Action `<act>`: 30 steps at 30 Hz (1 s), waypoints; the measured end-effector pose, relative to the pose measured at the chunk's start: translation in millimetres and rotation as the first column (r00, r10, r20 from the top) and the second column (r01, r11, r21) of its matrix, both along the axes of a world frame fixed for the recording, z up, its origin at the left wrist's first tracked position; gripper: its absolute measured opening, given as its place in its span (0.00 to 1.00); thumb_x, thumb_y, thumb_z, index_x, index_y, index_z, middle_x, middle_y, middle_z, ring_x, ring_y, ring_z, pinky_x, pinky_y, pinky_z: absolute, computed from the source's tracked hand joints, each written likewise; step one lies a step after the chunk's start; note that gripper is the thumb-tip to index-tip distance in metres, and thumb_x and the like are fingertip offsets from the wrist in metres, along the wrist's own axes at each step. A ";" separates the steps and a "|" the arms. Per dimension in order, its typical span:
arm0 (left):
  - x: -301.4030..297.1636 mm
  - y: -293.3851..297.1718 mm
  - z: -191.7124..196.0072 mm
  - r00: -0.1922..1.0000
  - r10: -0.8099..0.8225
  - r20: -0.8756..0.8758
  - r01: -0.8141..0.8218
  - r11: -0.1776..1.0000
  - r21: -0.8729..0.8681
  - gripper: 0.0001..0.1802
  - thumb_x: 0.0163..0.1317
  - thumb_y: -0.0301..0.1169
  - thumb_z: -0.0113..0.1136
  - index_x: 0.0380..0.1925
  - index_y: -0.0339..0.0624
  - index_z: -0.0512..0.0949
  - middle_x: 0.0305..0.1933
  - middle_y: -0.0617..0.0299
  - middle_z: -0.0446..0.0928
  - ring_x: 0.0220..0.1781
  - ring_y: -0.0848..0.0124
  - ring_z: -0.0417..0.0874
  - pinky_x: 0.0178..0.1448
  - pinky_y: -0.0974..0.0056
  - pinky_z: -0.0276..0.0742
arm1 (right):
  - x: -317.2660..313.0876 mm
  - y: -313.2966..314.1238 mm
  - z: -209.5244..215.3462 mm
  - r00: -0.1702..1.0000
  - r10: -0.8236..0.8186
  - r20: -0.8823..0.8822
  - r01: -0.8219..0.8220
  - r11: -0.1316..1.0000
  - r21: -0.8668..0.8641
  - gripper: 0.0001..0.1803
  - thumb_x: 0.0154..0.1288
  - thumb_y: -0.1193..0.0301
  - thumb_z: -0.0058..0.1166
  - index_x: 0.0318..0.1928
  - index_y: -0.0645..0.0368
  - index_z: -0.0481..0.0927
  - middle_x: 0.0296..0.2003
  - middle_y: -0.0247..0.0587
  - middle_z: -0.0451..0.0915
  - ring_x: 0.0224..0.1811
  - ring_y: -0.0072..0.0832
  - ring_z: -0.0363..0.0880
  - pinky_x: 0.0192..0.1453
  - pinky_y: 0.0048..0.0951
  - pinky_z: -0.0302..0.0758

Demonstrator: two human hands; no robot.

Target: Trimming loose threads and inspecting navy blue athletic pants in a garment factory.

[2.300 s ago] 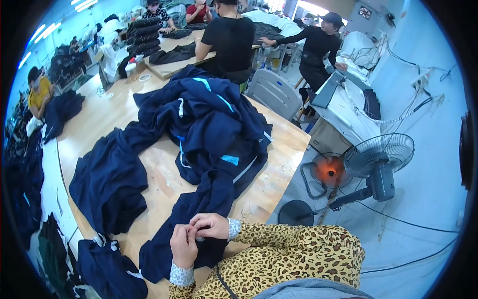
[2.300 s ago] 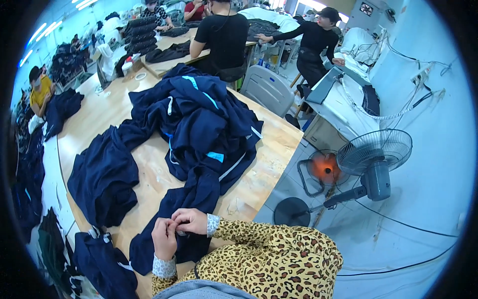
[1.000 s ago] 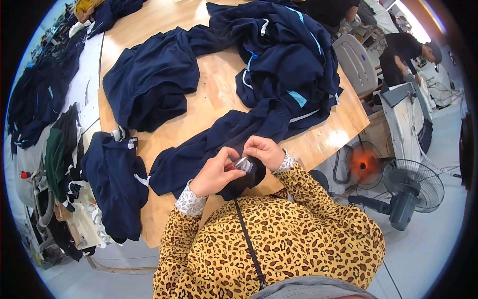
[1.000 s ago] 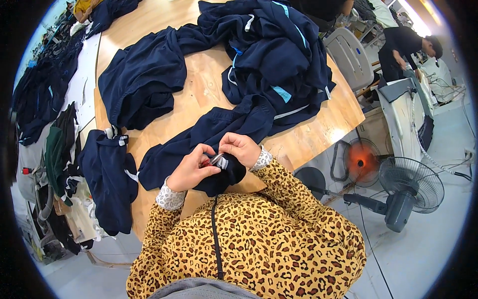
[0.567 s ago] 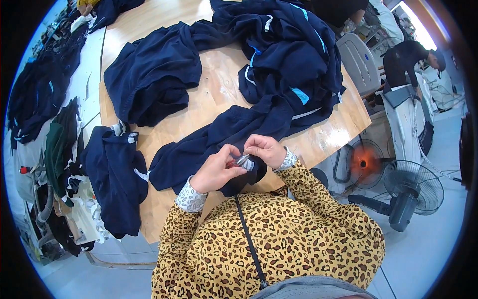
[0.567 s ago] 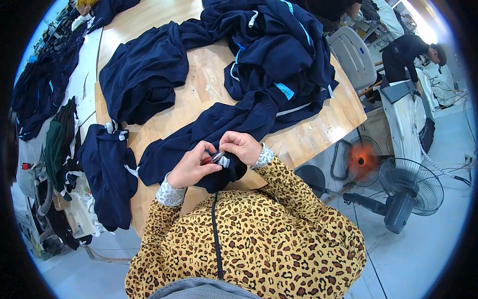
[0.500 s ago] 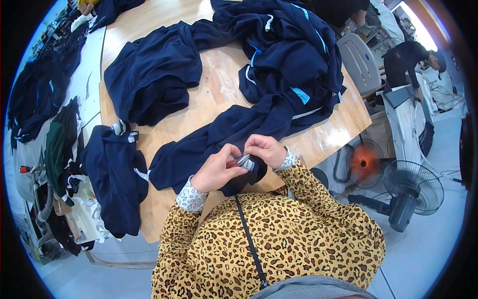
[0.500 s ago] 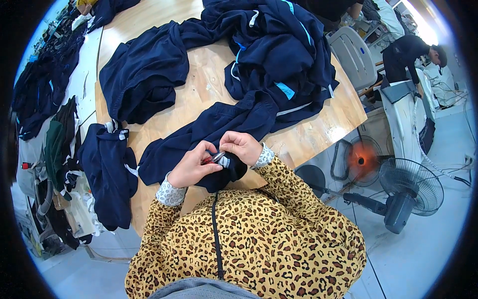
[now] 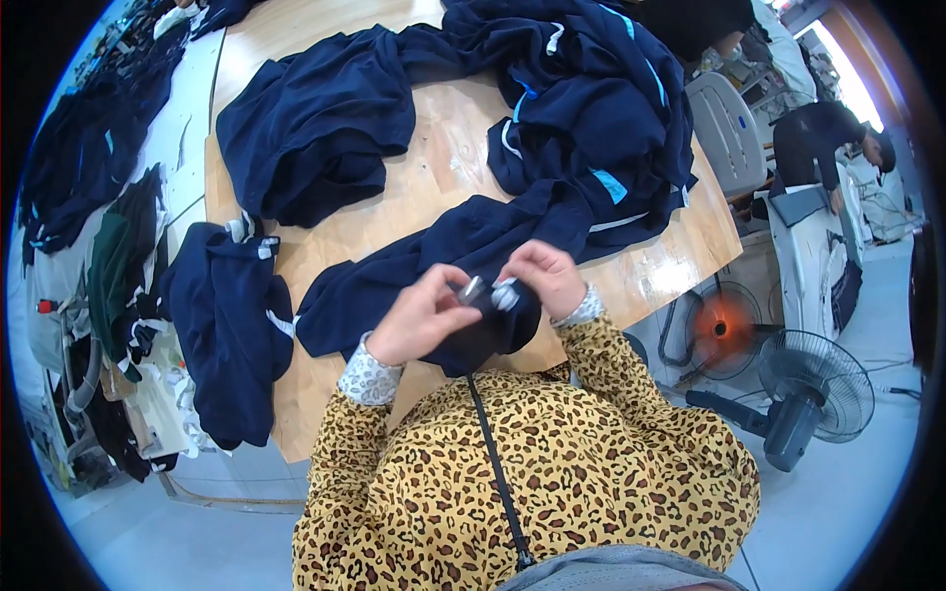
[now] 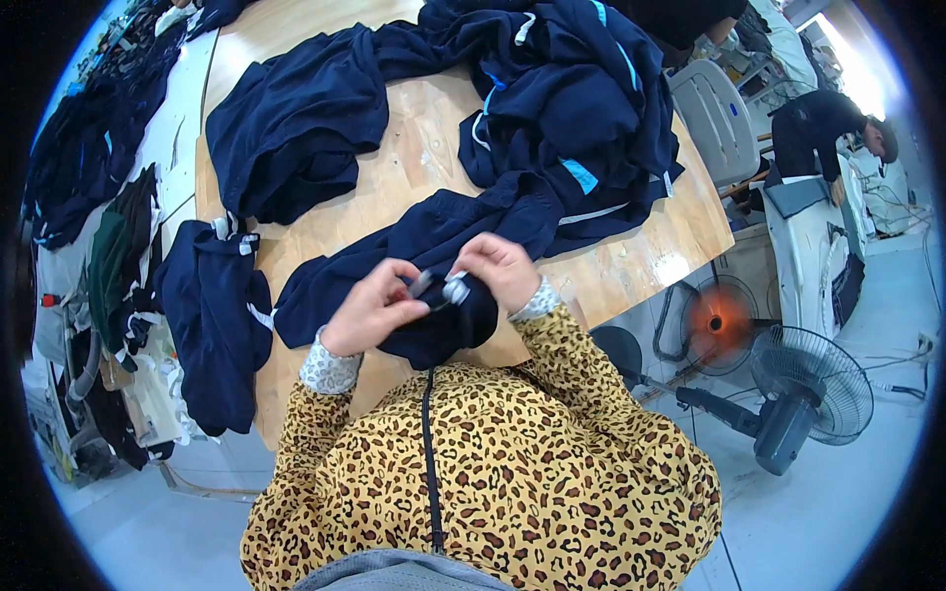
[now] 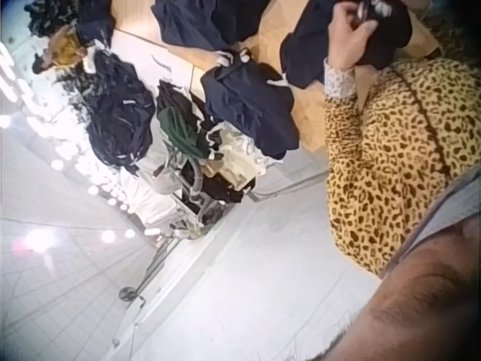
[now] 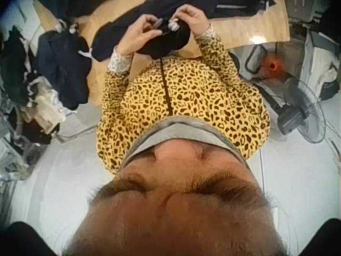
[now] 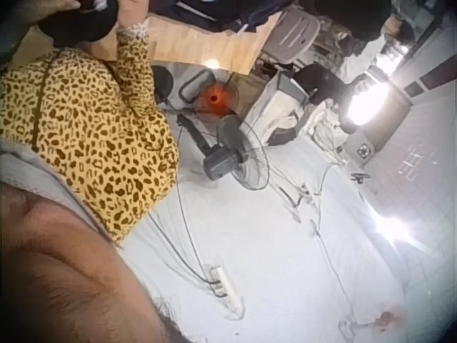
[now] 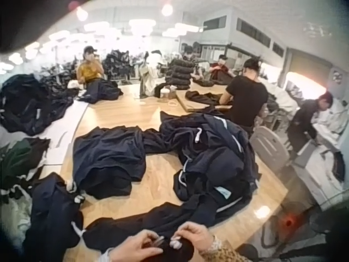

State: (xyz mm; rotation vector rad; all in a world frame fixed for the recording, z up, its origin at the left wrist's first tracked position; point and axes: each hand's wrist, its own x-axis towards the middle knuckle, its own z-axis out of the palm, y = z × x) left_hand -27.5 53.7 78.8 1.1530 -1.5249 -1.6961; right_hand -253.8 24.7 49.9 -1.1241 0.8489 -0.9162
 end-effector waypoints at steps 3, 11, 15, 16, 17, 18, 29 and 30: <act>25.3 1.7 -8.4 0.956 0.290 0.050 -0.283 0.952 -0.119 0.22 0.53 0.29 0.65 0.47 0.38 0.71 0.27 0.68 0.72 0.28 0.83 0.69 0.32 0.76 0.68 | -23.7 -12.5 -9.4 0.958 -0.286 -0.031 0.287 0.958 0.017 0.05 0.65 0.75 0.51 0.36 0.63 0.77 0.33 0.35 0.80 0.37 0.19 0.76 0.46 0.20 0.72; 76.5 55.8 -58.5 0.753 0.531 0.388 -0.407 0.839 -0.360 0.06 0.57 0.27 0.57 0.34 0.37 0.78 0.28 0.57 0.76 0.25 0.72 0.75 0.31 0.69 0.71 | -121.8 36.0 -19.2 0.744 -0.155 -0.650 0.201 0.980 -0.003 0.11 0.64 0.68 0.52 0.32 0.66 0.78 0.26 0.34 0.79 0.29 0.18 0.75 0.39 0.19 0.72; 63.6 59.1 -66.0 0.813 0.432 0.391 -0.307 0.887 -0.344 0.07 0.55 0.27 0.60 0.34 0.39 0.79 0.30 0.56 0.78 0.27 0.69 0.77 0.33 0.67 0.73 | -125.0 84.9 -37.9 0.620 0.070 -0.782 -0.082 0.996 0.024 0.10 0.65 0.67 0.51 0.32 0.62 0.77 0.23 0.33 0.77 0.24 0.19 0.75 0.31 0.21 0.73; 56.2 57.0 -65.5 0.872 0.385 0.303 -0.282 0.900 -0.333 0.10 0.53 0.29 0.62 0.37 0.42 0.79 0.30 0.55 0.79 0.27 0.66 0.78 0.33 0.66 0.74 | -112.2 94.7 -43.2 0.777 0.067 -0.625 0.013 0.992 0.122 0.07 0.64 0.70 0.52 0.38 0.59 0.76 0.22 0.31 0.75 0.22 0.18 0.74 0.26 0.20 0.72; 47.7 53.3 -57.7 0.884 0.276 0.378 -0.177 0.945 -0.276 0.12 0.53 0.31 0.63 0.39 0.43 0.79 0.29 0.53 0.79 0.28 0.63 0.79 0.34 0.64 0.74 | -95.7 97.2 -42.5 0.805 0.147 -0.575 -0.002 0.969 0.246 0.08 0.64 0.71 0.52 0.42 0.59 0.76 0.22 0.31 0.75 0.21 0.17 0.73 0.25 0.19 0.71; 39.3 49.3 -49.8 0.881 0.162 0.445 -0.072 0.974 -0.213 0.14 0.53 0.33 0.63 0.40 0.44 0.79 0.29 0.52 0.79 0.28 0.59 0.80 0.35 0.63 0.75 | -79.8 98.4 -41.8 0.831 0.219 -0.512 -0.021 0.931 0.363 0.10 0.63 0.72 0.52 0.45 0.58 0.75 0.22 0.31 0.74 0.20 0.16 0.73 0.24 0.18 0.70; 32.1 34.5 -41.3 0.980 0.199 -0.020 -0.193 0.967 0.166 0.08 0.59 0.32 0.59 0.30 0.38 0.76 0.20 0.70 0.71 0.22 0.83 0.69 0.26 0.76 0.64 | 22.0 57.2 -50.4 0.663 -0.109 -0.741 -0.383 0.801 -0.460 0.13 0.50 0.66 0.63 0.36 0.56 0.81 0.34 0.40 0.76 0.36 0.36 0.74 0.45 0.38 0.69; 36.0 33.7 -34.7 0.951 0.298 -0.083 -0.272 0.934 0.233 0.07 0.61 0.33 0.58 0.30 0.41 0.75 0.20 0.73 0.69 0.18 0.86 0.64 0.21 0.79 0.58 | 17.4 48.5 -43.4 0.672 0.093 -0.734 -0.421 0.864 -0.276 0.11 0.52 0.66 0.62 0.36 0.56 0.81 0.32 0.38 0.78 0.34 0.32 0.75 0.44 0.35 0.70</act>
